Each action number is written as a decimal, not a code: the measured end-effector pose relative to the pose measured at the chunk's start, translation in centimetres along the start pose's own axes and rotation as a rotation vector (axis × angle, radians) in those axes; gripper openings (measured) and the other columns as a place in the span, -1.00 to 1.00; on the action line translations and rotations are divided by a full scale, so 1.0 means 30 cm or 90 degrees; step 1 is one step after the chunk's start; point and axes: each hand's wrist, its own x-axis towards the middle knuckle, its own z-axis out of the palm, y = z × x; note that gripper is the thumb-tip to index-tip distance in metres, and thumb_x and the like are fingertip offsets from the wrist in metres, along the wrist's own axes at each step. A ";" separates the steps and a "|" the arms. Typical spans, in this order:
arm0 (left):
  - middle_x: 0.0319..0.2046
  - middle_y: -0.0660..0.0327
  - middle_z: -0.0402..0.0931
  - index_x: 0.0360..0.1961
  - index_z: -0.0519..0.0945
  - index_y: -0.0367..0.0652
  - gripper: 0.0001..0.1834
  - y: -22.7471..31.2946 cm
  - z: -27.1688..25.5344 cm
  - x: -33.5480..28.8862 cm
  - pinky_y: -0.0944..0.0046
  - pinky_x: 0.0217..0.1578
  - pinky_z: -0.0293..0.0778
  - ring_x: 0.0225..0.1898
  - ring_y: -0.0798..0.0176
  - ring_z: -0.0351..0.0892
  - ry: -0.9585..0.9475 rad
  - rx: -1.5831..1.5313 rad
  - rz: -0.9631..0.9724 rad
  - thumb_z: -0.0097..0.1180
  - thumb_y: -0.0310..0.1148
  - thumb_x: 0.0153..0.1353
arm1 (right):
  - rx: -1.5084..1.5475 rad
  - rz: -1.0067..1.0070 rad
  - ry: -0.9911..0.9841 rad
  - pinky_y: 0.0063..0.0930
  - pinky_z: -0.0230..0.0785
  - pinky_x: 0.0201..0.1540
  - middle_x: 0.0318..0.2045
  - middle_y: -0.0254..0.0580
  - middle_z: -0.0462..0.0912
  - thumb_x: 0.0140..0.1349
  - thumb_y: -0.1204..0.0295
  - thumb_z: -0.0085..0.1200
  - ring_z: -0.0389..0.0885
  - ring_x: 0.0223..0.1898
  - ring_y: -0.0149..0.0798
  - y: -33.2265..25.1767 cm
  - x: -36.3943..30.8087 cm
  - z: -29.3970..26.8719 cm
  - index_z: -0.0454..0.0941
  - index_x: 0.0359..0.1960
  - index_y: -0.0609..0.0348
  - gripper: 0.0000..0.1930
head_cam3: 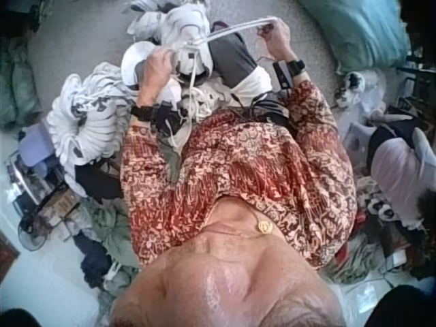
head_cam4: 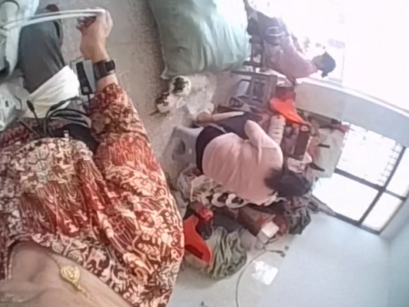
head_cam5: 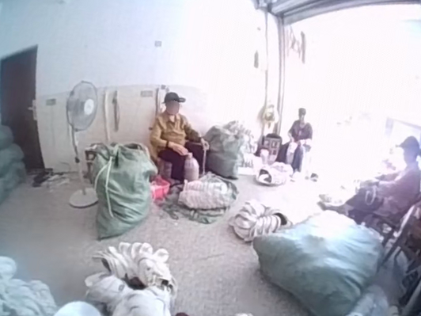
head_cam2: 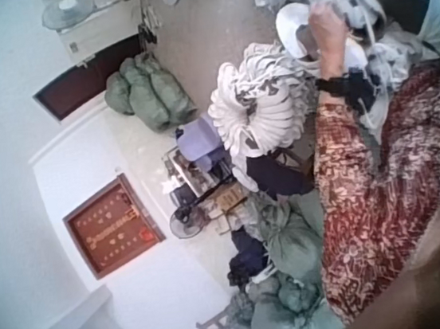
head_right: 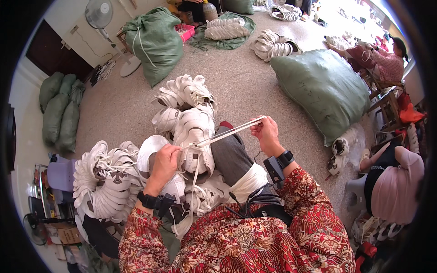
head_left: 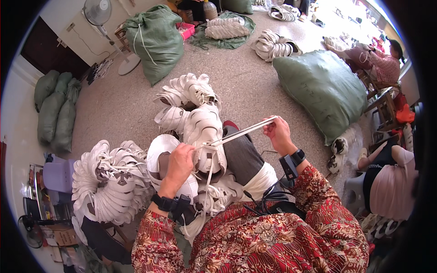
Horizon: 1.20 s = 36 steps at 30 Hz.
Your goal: The recorder is threading or tying white straps/components for footwear while sitting on the floor in a shared workspace.
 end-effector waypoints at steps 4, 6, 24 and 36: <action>-0.37 -0.05 0.55 -0.27 0.65 -0.33 -0.84 -0.029 0.001 0.005 0.08 -0.26 0.48 -0.29 -0.13 0.58 0.012 0.002 -0.001 0.07 -0.48 0.26 | 0.006 0.023 0.023 -0.41 0.51 -0.42 -0.31 -0.08 0.65 0.42 0.41 -0.20 0.61 -0.45 -0.31 0.032 0.018 -0.078 0.43 -0.20 0.19 -0.84; -0.38 -0.03 0.55 -0.27 0.65 -0.33 -0.85 -0.045 0.004 0.006 0.09 -0.26 0.48 -0.30 -0.13 0.58 0.011 0.013 -0.006 0.10 -0.47 0.24 | 0.013 0.035 0.036 -0.39 0.52 -0.42 -0.33 -0.09 0.64 0.41 0.41 -0.20 0.62 -0.45 -0.30 0.038 0.021 -0.099 0.43 -0.20 0.19 -0.84; -0.43 0.33 0.62 -0.25 0.64 -0.29 -0.90 -0.036 0.037 0.105 0.50 -0.40 0.44 -0.46 0.53 0.49 -0.020 -0.283 -0.199 0.15 -0.49 0.29 | -0.382 -0.130 -0.407 -0.46 0.45 -0.24 -0.39 -0.24 0.63 0.33 0.48 0.00 0.58 -0.33 -0.39 0.023 -0.203 0.157 0.57 -0.18 0.27 -0.85; -0.47 0.13 0.63 -0.28 0.64 -0.30 -0.90 -0.043 0.062 0.082 0.30 -0.37 0.51 -0.47 0.31 0.58 0.024 -0.208 -0.148 0.17 -0.48 0.24 | -0.533 -0.222 -0.611 -0.27 0.49 -0.26 -0.43 -0.02 0.66 0.28 0.50 0.02 0.66 -0.37 -0.10 0.161 -0.306 0.327 0.57 -0.25 0.31 -0.86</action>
